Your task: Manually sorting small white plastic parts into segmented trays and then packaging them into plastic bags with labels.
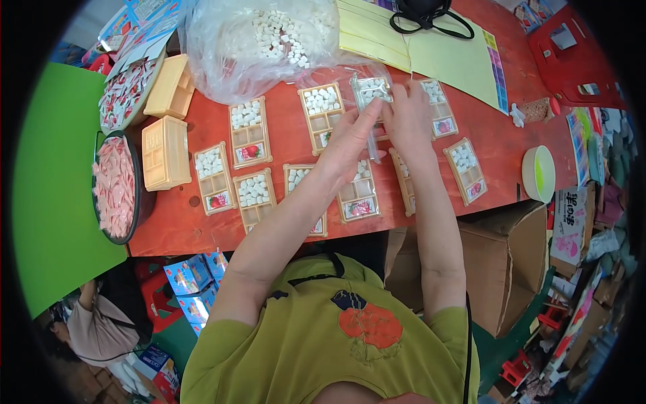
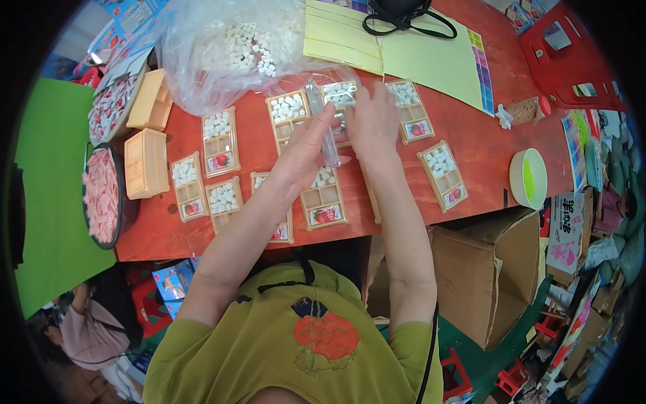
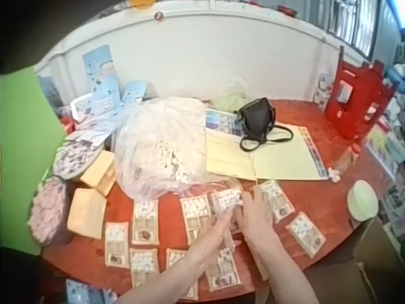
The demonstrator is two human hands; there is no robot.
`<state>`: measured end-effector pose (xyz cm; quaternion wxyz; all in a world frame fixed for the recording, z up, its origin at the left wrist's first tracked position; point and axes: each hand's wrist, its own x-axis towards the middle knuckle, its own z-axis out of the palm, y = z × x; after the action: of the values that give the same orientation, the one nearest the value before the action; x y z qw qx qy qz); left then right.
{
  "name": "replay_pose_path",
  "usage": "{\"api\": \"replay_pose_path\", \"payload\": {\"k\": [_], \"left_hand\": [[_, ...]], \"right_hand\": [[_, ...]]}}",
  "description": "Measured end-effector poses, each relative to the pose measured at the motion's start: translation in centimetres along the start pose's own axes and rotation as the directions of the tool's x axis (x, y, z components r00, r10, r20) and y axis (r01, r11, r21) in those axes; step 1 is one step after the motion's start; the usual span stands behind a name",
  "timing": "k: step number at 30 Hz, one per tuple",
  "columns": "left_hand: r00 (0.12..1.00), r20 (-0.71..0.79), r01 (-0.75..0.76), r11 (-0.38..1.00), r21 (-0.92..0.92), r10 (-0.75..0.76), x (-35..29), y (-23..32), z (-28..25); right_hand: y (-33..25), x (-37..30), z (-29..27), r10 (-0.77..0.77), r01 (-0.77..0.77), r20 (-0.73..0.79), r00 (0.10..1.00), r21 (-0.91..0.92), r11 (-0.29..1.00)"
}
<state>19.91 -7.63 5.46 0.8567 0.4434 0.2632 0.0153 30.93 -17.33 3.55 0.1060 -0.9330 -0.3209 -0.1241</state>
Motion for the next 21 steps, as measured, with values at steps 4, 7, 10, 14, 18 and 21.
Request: {"api": "replay_pose_path", "payload": {"k": [4, 7, 10, 14, 18, 21], "left_hand": [[0.999, 0.053, -0.006, 0.998, -0.068, 0.01, 0.5, -0.4, -0.7], [0.999, 0.013, -0.034, 0.997, -0.073, 0.035, -0.7, 0.2, -0.5], [0.998, -0.034, -0.058, 0.998, -0.037, 0.057, -3.2, -0.1, -0.9], [1.0, -0.014, 0.002, 0.984, -0.176, -0.004, -5.7, 0.4, -2.9], [0.989, 0.11, -0.064, 0.952, -0.3, 0.101, -6.2, 1.5, -5.3], [0.988, 0.075, -0.109, 0.951, -0.289, 0.136, -6.9, 2.1, -6.6]], "right_hand": [[-1.0, 1.5, 3.7, -0.166, 0.167, -0.025, 0.986, 0.263, 0.95], [-1.1, 1.2, 5.2, -0.207, 0.2, 0.014, 0.978, 0.207, 0.958], [-1.5, 1.0, 5.7, -0.215, 0.211, 0.009, 0.977, 0.14, 0.967], [-1.9, 1.0, 5.7, -0.237, 0.243, -0.053, 0.97, 0.15, 0.958], [-1.3, 1.2, 4.3, -0.293, 0.343, -0.208, 0.933, 0.268, 0.9], [-5.4, 0.1, -2.2, -0.23, 0.365, -0.314, 0.921, 0.492, 0.791]]}}
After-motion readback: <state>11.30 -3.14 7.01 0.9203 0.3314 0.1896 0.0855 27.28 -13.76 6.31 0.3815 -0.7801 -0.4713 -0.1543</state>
